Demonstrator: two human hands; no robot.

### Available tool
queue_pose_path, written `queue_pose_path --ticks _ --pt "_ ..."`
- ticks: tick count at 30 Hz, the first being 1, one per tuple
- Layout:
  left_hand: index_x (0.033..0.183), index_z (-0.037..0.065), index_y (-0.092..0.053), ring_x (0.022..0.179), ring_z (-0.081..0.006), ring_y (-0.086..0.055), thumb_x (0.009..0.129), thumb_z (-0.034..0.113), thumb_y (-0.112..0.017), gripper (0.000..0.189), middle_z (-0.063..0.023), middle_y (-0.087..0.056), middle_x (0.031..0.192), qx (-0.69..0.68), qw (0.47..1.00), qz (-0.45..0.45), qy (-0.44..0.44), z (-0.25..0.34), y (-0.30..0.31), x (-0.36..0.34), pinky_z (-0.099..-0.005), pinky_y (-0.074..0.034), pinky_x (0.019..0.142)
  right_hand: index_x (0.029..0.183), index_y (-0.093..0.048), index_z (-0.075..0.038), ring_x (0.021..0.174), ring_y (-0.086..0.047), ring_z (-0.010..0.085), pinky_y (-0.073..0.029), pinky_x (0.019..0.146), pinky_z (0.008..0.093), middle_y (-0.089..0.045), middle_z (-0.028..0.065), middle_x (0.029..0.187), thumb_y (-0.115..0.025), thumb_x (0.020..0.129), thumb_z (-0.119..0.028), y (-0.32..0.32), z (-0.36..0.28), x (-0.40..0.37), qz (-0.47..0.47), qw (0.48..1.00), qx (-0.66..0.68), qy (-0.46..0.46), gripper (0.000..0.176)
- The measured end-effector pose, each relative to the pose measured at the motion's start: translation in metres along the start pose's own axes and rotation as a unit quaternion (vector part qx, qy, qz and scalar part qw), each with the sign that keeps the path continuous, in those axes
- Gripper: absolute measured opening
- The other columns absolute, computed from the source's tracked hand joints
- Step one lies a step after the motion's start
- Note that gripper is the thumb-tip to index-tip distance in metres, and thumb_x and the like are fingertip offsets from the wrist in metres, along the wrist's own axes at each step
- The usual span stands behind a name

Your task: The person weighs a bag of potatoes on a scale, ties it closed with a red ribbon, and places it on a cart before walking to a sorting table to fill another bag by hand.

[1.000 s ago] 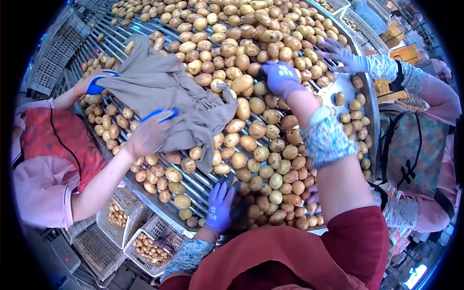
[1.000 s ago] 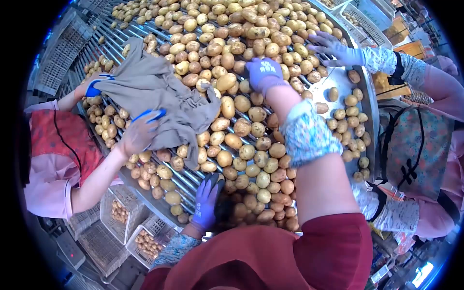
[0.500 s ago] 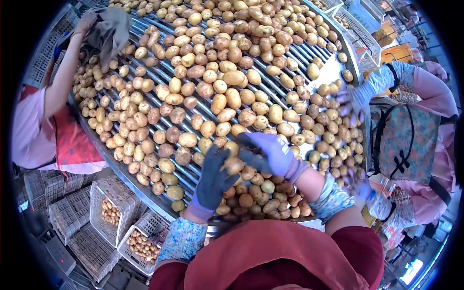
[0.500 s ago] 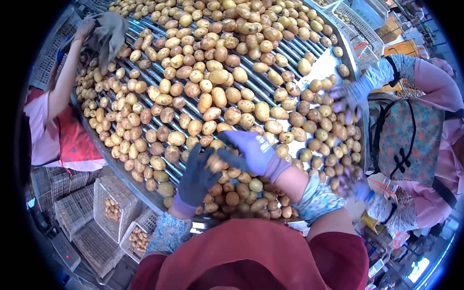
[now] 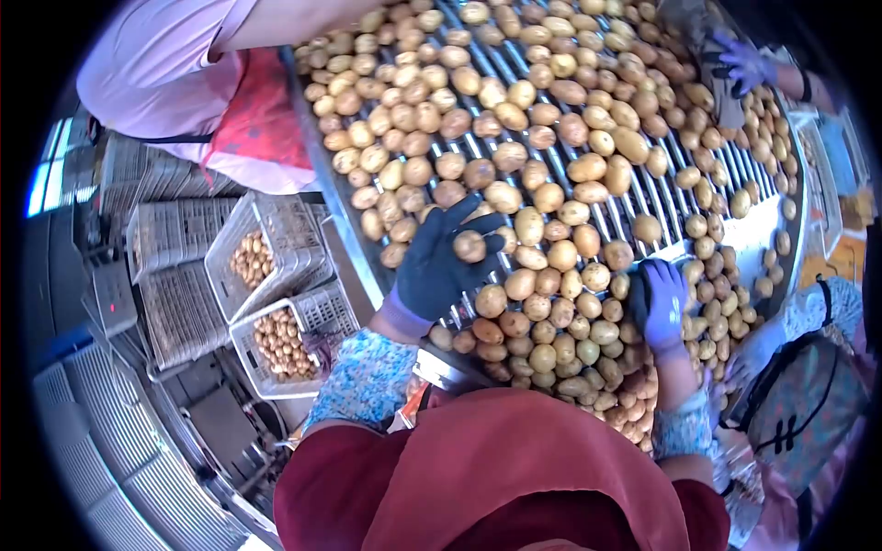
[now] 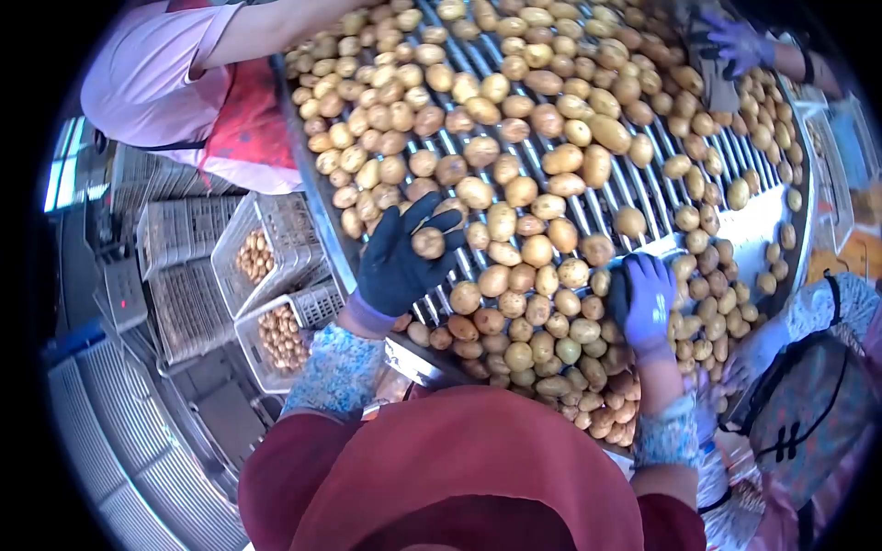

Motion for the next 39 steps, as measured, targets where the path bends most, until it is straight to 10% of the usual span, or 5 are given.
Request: queue_pose_path --ticks 17,19,23,29,39 --pt "0.129 0.004 -0.049 0.097 -0.0127 -0.056 0.093 0.02 -0.058 0.04 -0.0056 -0.059 0.106 0.296 0.919 0.245 -0.091 -0.002 0.038 -0.274 -0.0299 -0.047 0.085 0.123 -0.057 -0.008 0.123 -0.044 0.0388 -0.03 0.103 0.0536 -0.05 0.0209 0.13 -0.057 0.084 -0.03 -0.087 -0.17 -0.095 -0.065 0.964 -0.064 0.25 0.044" --pt "0.125 0.005 -0.052 0.089 -0.0095 -0.057 0.095 0.016 -0.056 0.032 -0.0036 -0.059 0.104 0.811 0.466 0.228 -0.272 0.006 0.057 -0.358 -0.0261 -0.048 0.077 0.123 -0.057 -0.008 0.121 -0.046 0.0379 -0.03 0.102 0.053 -0.051 0.0206 0.13 -0.057 0.085 -0.029 -0.082 -0.171 -0.1 -0.073 0.96 -0.054 0.266 0.043" --pt "0.107 0.002 -0.057 0.09 -0.0326 -0.063 0.079 0.002 -0.062 0.028 -0.0181 -0.062 0.099 0.434 0.694 0.569 -0.078 -0.071 0.219 -0.509 -0.0372 -0.052 0.076 0.123 -0.056 -0.008 0.119 -0.047 0.0381 -0.032 0.1 0.0526 -0.053 0.0205 0.125 -0.06 0.082 -0.029 -0.087 -0.175 -0.106 -0.041 0.979 -0.016 0.201 0.046" --pt "0.134 -0.001 -0.042 0.09 -0.0233 -0.062 0.084 0.008 -0.058 0.053 -0.0146 -0.06 0.114 0.24 0.576 0.765 -0.161 -0.16 0.308 -0.571 -0.0328 -0.052 0.073 0.113 -0.06 -0.01 0.104 -0.052 0.0349 -0.04 0.087 0.0477 -0.055 0.0159 0.116 -0.062 0.08 -0.033 -0.086 -0.21 -0.124 0.024 0.957 -0.083 0.277 0.04" --pt "0.126 -0.005 -0.047 0.114 -0.0415 -0.049 0.081 0.011 -0.062 0.049 -0.0244 -0.05 0.125 0.831 0.33 0.278 -0.351 0.052 0.036 -0.27 -0.0454 -0.039 0.099 0.122 -0.055 -0.005 0.11 -0.052 0.0389 -0.04 0.096 0.0449 -0.055 0.0202 0.121 -0.065 0.081 -0.029 -0.017 -0.07 -0.118 0.01 0.99 -0.14 -0.001 0.049"
Point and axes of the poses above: each hand's wrist, its own x-axis towards the middle knuckle, its own y-axis out of the back of the hand, z = x × y, the point moved 10 cm from there along x, towards the middle knuckle
